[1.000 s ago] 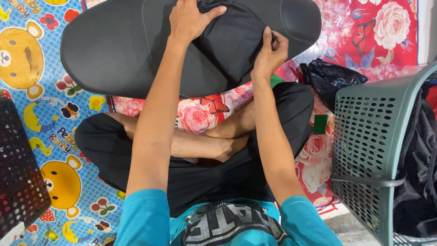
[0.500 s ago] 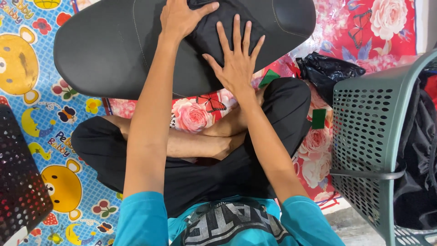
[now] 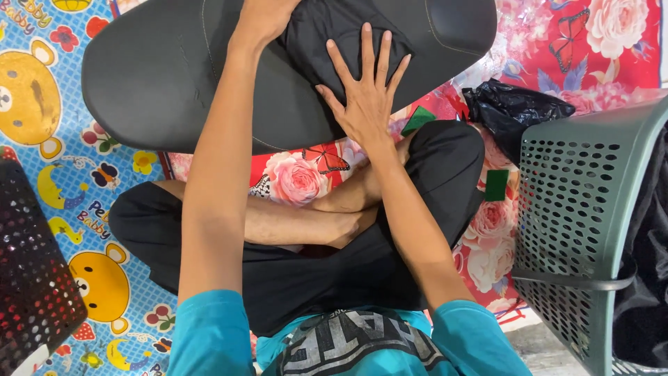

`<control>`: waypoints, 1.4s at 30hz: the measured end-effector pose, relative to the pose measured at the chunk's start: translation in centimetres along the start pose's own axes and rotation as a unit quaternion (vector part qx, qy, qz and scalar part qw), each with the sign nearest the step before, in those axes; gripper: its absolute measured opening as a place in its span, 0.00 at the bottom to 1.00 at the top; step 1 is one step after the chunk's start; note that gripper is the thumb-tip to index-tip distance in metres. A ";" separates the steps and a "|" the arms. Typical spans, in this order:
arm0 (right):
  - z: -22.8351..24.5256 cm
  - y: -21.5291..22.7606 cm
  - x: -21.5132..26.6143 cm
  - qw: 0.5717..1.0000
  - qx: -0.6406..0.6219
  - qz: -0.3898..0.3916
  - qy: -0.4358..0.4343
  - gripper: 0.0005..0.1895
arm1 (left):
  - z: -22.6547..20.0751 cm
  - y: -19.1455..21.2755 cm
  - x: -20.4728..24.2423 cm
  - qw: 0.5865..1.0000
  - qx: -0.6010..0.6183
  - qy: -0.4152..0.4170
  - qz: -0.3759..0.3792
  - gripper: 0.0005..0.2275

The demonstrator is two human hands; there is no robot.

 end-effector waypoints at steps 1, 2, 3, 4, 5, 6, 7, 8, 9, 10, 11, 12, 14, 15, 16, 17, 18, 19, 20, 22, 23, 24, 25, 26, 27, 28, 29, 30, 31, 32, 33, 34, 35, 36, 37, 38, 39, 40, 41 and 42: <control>-0.1 -0.1 0.0 1.000 0.000 0.001 -0.001 0.35 | -0.2 0.1 0.3 1.000 0.001 0.001 0.001 0.16; -0.2 -0.3 0.0 1.000 0.004 0.009 -0.003 0.36 | -0.4 0.3 0.6 1.000 -0.007 0.002 -0.002 0.15; -0.2 -0.4 -0.2 1.000 0.007 0.014 -0.002 0.36 | -0.6 0.6 0.8 1.000 -0.017 0.002 -0.007 0.15; -0.3 -0.4 -0.2 1.000 0.006 0.013 -0.002 0.36 | -0.8 0.7 0.8 1.000 -0.018 0.002 -0.007 0.15; -0.3 -0.5 -0.1 1.000 0.005 0.013 -0.003 0.36 | -0.9 1.0 0.9 1.000 -0.028 0.002 -0.012 0.15; -0.3 -0.5 0.0 1.000 0.003 0.012 -0.003 0.36 | -1.0 1.3 1.0 0.999 -0.039 0.002 -0.016 0.15; -0.4 -0.5 0.0 1.000 0.001 0.014 -0.003 0.36 | -0.9 1.4 1.2 0.999 -0.040 0.005 -0.016 0.15; -0.5 -0.5 0.1 1.000 -0.002 0.009 -0.002 0.36 | -0.8 1.5 1.4 0.998 -0.051 0.007 -0.020 0.15; -0.5 -0.6 0.0 1.000 -0.005 0.003 -0.003 0.36 | -0.7 1.7 1.3 0.998 -0.063 0.008 -0.024 0.15; -0.5 -0.8 0.0 1.000 -0.007 0.003 -0.004 0.36 | -0.4 1.8 1.2 0.998 -0.065 0.008 -0.023 0.15; -0.6 -1.0 0.0 1.000 -0.014 -0.006 0.000 0.36 | -0.2 1.8 1.2 0.997 -0.076 0.010 -0.027 0.15; -0.6 -1.2 0.1 1.000 -0.020 -0.014 0.002 0.36 | 0.0 1.9 1.3 0.996 -0.087 0.012 -0.032 0.15; -0.5 -1.1 0.0 1.000 -0.018 -0.014 0.004 0.36 | 0.6 1.8 0.4 0.994 -0.098 0.010 -0.039 0.16; -0.5 -1.1 0.2 1.000 -0.016 -0.009 0.002 0.36 | 0.9 1.6 0.2 0.993 -0.108 0.010 -0.043 0.16; -0.6 -1.0 0.3 1.000 -0.017 -0.010 0.002 0.36 | 0.7 1.5 0.8 0.993 -0.109 0.010 -0.042 0.16; -0.6 -1.1 0.2 1.000 -0.018 -0.011 0.002 0.36 | 0.4 1.5 1.3 0.999 -0.034 -0.018 -0.027 0.12; -0.6 -1.1 0.2 1.000 -0.020 -0.012 0.003 0.37 | 0.2 1.5 1.9 0.998 0.041 -0.046 -0.013 0.19; -0.6 -1.0 0.0 1.000 -0.020 -0.014 0.003 0.37 | 0.5 0.8 2.1 0.998 0.040 -0.048 -0.013 0.19; -0.6 -0.9 0.0 1.000 -0.022 -0.016 0.002 0.37 | 0.8 0.1 2.4 0.996 0.075 -0.029 -0.035 0.19; -0.4 -0.9 0.4 1.000 -0.027 -0.012 0.005 0.37 | 1.3 -1.1 3.5 0.992 0.109 -0.004 -0.061 0.20; -0.4 -0.8 0.3 0.999 -0.039 -0.022 0.004 0.37 | 1.3 -1.6 3.3 0.992 0.082 -0.030 -0.094 0.17; -0.4 -0.8 0.1 0.998 -0.050 -0.033 0.003 0.37 | 1.2 -2.1 3.2 0.989 0.054 -0.057 -0.126 0.15; -0.4 -0.9 0.1 0.998 -0.050 -0.032 0.003 0.37 | 0.7 -2.2 3.1 0.989 0.054 -0.056 -0.127 0.15; -0.3 -0.9 0.1 0.998 -0.057 -0.037 0.002 0.37 | 0.1 -2.2 3.1 0.985 0.035 -0.086 -0.148 0.14; -0.4 -0.9 0.0 0.997 -0.063 -0.043 -0.002 0.36 | -0.6 -2.4 2.8 0.979 0.016 -0.118 -0.166 0.13; -0.5 -0.8 0.1 0.997 -0.062 -0.044 -0.003 0.36 | -0.6 -2.8 2.7 0.979 0.016 -0.119 -0.164 0.13; -0.3 -0.7 0.0 0.997 -0.066 -0.045 -0.003 0.37 | -0.6 -2.9 2.6 0.977 -0.008 -0.120 -0.176 0.13; -0.2 -0.6 -0.1 0.996 -0.071 -0.046 -0.002 0.37 | -0.5 -2.9 2.5 0.974 -0.032 -0.122 -0.188 0.13; -0.2 -0.8 0.0 0.996 -0.071 -0.046 -0.003 0.37 | -0.5 -2.8 2.6 0.974 -0.033 -0.121 -0.187 0.13; -0.3 -1.0 0.1 0.997 -0.065 -0.047 -0.002 0.37 | -0.5 -2.7 2.7 0.973 -0.026 -0.123 -0.191 0.11; -0.5 -1.2 0.0 0.997 -0.057 -0.051 -0.002 0.37 | -0.5 -2.8 2.5 0.972 -0.017 -0.127 -0.195 0.08; -0.6 -1.1 -0.2 0.997 -0.056 -0.052 -0.003 0.37 | -0.2 -2.6 2.3 0.972 -0.016 -0.129 -0.194 0.08; -0.6 -1.1 -0.1 0.997 -0.055 -0.051 -0.002 0.37 | 0.3 -2.6 2.4 0.983 0.034 -0.098 -0.153 0.06; -0.6 -1.2 0.0 0.997 -0.054 -0.050 -0.001 0.37 | 0.8 -2.5 2.5 0.988 0.083 -0.068 -0.112 0.06; -0.6 -1.2 0.0 0.997 -0.055 -0.050 -0.001 0.37 | 0.6 -2.3 2.6 0.988 0.083 -0.067 -0.113 0.06; -0.6 -1.2 0.0 0.997 -0.059 -0.048 0.000 0.37 | 0.4 -2.0 2.6 0.990 0.085 -0.057 -0.099 0.05; -0.7 -1.2 0.0 0.997 -0.062 -0.047 -0.002 0.37 | 0.2 -1.9 2.6 0.992 0.087 -0.047 -0.083 0.06; -0.8 -1.2 0.0 0.997 -0.062 -0.047 -0.003 0.37 | 0.5 -1.8 2.5 0.992 0.088 -0.047 -0.082 0.06; -0.9 -1.3 0.0 0.997 -0.063 -0.049 0.000 0.36 | 0.7 -1.6 2.4 0.993 0.071 -0.035 -0.093 0.05; -0.9 -1.4 0.0 0.997 -0.064 -0.052 0.002 0.36 | 1.0 -1.4 2.3 0.993 0.055 -0.024 -0.103 0.05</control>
Point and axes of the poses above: each hand's wrist, its own x-axis away from the middle knuckle, its own y-axis out of the back of the hand, z = x × y, the point moved 1 cm from there along -x, towards the middle knuckle, and after that the axes turned 7 degrees about -x, right-handed, at the moved point
